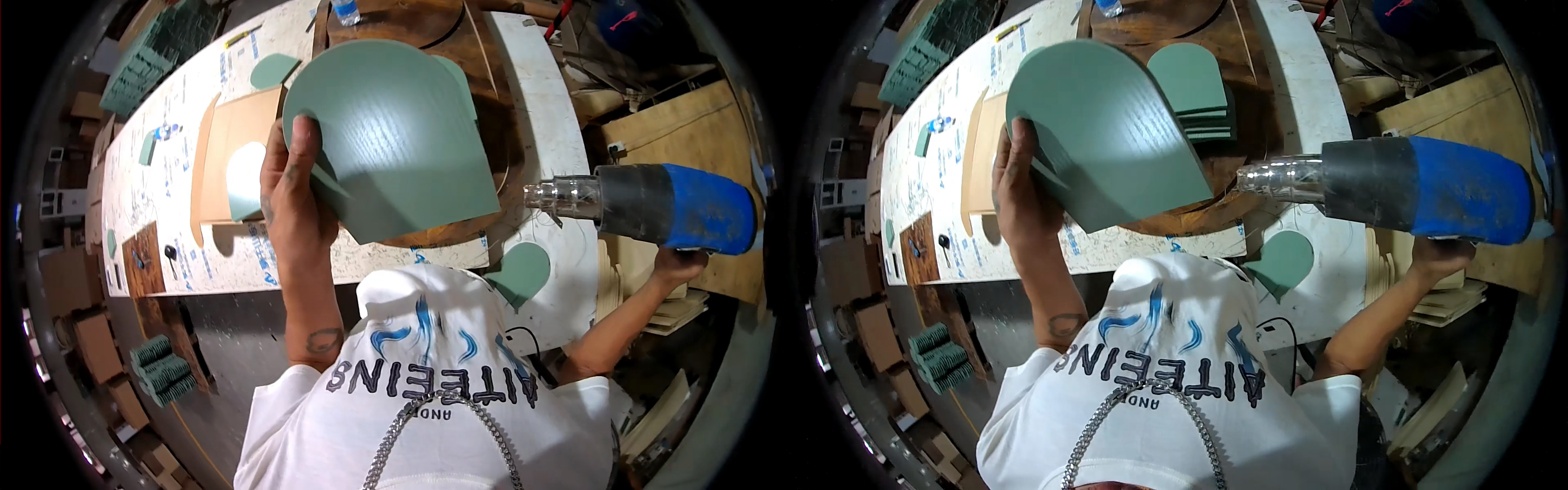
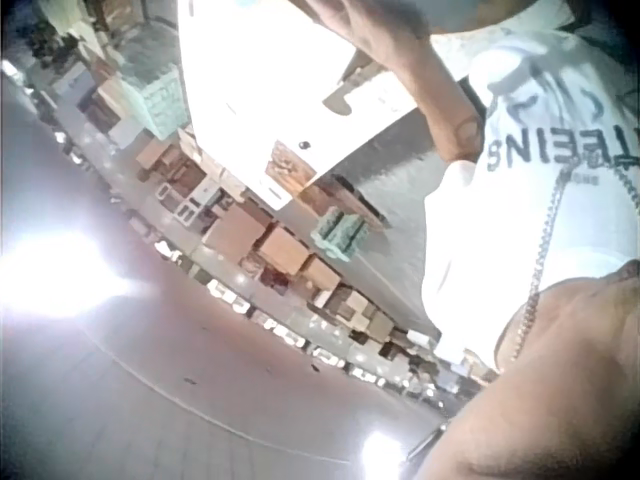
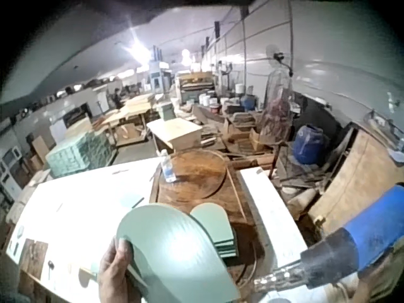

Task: The person uses a heat gun to apply a textured finish to the surface of light green, semi-circular wooden pieces. They hold each piece in one hand and direct the heat gun with the other, moving the tool across the surface to create a pattern. The person inspects the finished surface and stacks the treated pieces on a wooden workbench.

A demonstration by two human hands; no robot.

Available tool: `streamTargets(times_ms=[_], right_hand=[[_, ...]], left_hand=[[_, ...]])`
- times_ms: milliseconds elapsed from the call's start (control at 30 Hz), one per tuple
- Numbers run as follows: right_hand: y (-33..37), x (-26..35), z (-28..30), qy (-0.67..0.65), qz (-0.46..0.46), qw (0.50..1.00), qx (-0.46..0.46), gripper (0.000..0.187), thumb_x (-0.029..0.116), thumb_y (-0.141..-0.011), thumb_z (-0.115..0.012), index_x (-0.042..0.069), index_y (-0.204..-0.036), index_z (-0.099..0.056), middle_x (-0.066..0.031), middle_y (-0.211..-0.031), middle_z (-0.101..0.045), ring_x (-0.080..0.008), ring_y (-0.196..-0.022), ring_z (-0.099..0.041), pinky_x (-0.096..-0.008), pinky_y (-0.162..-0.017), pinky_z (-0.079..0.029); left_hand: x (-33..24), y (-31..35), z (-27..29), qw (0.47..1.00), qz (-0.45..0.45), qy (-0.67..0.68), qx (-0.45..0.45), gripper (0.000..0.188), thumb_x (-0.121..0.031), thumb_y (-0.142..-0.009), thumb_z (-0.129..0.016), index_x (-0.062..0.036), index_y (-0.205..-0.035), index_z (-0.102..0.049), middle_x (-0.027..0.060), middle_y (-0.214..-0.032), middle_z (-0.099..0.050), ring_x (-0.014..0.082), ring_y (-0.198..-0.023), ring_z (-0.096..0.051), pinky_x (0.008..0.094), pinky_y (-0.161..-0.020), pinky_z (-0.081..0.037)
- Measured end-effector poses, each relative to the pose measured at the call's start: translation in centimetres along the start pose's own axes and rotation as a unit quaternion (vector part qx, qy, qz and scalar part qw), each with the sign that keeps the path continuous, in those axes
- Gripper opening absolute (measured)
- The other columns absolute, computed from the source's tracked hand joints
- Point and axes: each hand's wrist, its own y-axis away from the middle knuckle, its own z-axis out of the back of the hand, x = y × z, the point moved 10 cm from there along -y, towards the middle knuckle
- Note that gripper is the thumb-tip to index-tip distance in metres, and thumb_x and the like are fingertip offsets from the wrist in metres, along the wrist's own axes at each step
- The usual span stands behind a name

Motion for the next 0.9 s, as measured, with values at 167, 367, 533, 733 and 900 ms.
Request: streamTargets(times_ms=[167, 367, 533, 733, 900], right_hand=[[-0.5, 0.7, 0.9, 0.027, 0.053, 0.998, -0.028, 0.042, 0.014, -0.068, -0.077, -0.009, -0.099, -0.061, -0.0177, -0.099, -0.065, -0.0248, -0.084, -0.064, -0.0366, -0.079, -0.049], [-1.3, 1.8, 0.9, 0.038, 0.084, 0.995, -0.026, 0.054, 0.021, -0.066, -0.080, -0.008, -0.106, -0.058, -0.0186, -0.101, -0.064, -0.0280, -0.087, -0.064, -0.0393, -0.082, -0.049], [-1.2, 1.6, 0.5, 0.038, 0.049, 0.998, -0.030, 0.054, 0.022, -0.066, -0.081, -0.008, -0.105, -0.059, -0.0173, -0.100, -0.065, -0.0266, -0.086, -0.064, -0.0374, -0.080, -0.049], [-1.7, 2.2, 0.2, 0.004, 0.025, 0.997, -0.075, 0.052, 0.020, -0.066, -0.080, -0.009, -0.104, -0.058, -0.0157, -0.099, -0.065, -0.0233, -0.084, -0.063, -0.0350, -0.079, -0.049], [-1.6, 2.2, 0.1, -0.032, -0.011, 0.994, -0.109, 0.056, 0.020, -0.066, -0.080, -0.010, -0.108, -0.056, -0.0163, -0.102, -0.064, -0.0230, -0.087, -0.062, -0.0361, -0.081, -0.048]], left_hand=[[-1.0, 0.9, -0.3, 1.000, -0.024, 0.010, -0.010, 0.028, -0.022, -0.091, -0.058, -0.0008, -0.109, -0.057, 0.0046, -0.096, -0.063, 0.0090, -0.084, -0.059, 0.0219, -0.073, -0.047], [-1.0, 1.3, 0.6, 0.999, -0.022, 0.030, -0.028, 0.032, -0.017, -0.089, -0.059, 0.0013, -0.115, -0.055, 0.0073, -0.100, -0.064, 0.0108, -0.087, -0.061, 0.0214, -0.073, -0.048], [-1.0, 1.3, -0.2, 0.999, -0.020, 0.036, -0.004, 0.034, -0.017, -0.090, -0.059, 0.0017, -0.117, -0.054, 0.0078, -0.101, -0.064, 0.0112, -0.087, -0.061, 0.0217, -0.073, -0.048], [-0.4, 1.1, -0.8, 1.000, 0.004, 0.024, -0.003, 0.037, -0.020, -0.090, -0.059, 0.0023, -0.118, -0.052, 0.0071, -0.101, -0.062, 0.0106, -0.086, -0.060, 0.0220, -0.073, -0.048], [-0.1, 1.2, -0.9, 1.000, 0.014, 0.020, -0.009, 0.031, -0.020, -0.090, -0.059, 0.0013, -0.112, -0.055, 0.0050, -0.097, -0.062, 0.0087, -0.085, -0.059, 0.0210, -0.073, -0.046]])
